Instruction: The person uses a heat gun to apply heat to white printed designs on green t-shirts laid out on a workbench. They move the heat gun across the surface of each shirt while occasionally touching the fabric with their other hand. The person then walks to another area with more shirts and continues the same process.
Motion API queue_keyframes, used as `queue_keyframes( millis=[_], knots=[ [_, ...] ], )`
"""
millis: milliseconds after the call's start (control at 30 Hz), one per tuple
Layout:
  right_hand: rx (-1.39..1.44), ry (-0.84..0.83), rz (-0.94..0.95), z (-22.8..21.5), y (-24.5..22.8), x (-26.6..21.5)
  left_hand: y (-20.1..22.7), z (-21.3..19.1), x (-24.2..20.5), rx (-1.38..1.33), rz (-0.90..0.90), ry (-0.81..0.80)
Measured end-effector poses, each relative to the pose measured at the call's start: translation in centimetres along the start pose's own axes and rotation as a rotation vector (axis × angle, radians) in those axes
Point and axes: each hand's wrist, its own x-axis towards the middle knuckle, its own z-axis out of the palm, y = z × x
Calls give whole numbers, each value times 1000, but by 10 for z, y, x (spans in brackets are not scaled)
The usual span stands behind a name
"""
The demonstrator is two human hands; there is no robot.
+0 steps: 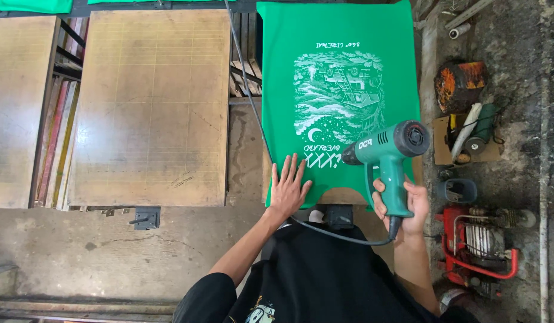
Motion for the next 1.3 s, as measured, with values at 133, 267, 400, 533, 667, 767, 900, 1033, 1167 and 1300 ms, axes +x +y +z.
queue_keyframes(
  millis=[133, 267, 400, 533, 667, 767, 900, 1033, 1167, 1300],
  knots=[
    [23, -5, 38, -5, 1, -14, 4, -1, 0, 1, -12, -23],
    [42, -17, 82, -4, -5, -26, 13, -8, 3, -26, -21, -83],
    [-20, 40, 36, -10, -10, -23, 18, -12, 3, -42, -10, -129],
    [-21, 44, -7, -34, -12, -11, 20, -12, 3, -35, 5, -200],
    [1, 52, -14, -31, -21, -4, 26, -12, 2, -26, 67, -215],
    [-11, 65, -43, -11, -33, -3, 29, 0, 2, -20, 102, -200],
    [-14, 94, -61, -27, -38, 3, 34, 9, 3, -1, 147, -163],
    [-7, 123, -123, -33, -51, 5, 37, 11, 8, -22, 155, -118],
    [-28, 147, -163, -57, -53, 3, 39, 11, 6, -26, 145, -128],
    [-58, 179, -165, -54, -51, -12, 43, 9, 8, -23, 137, -148]
  ],
)
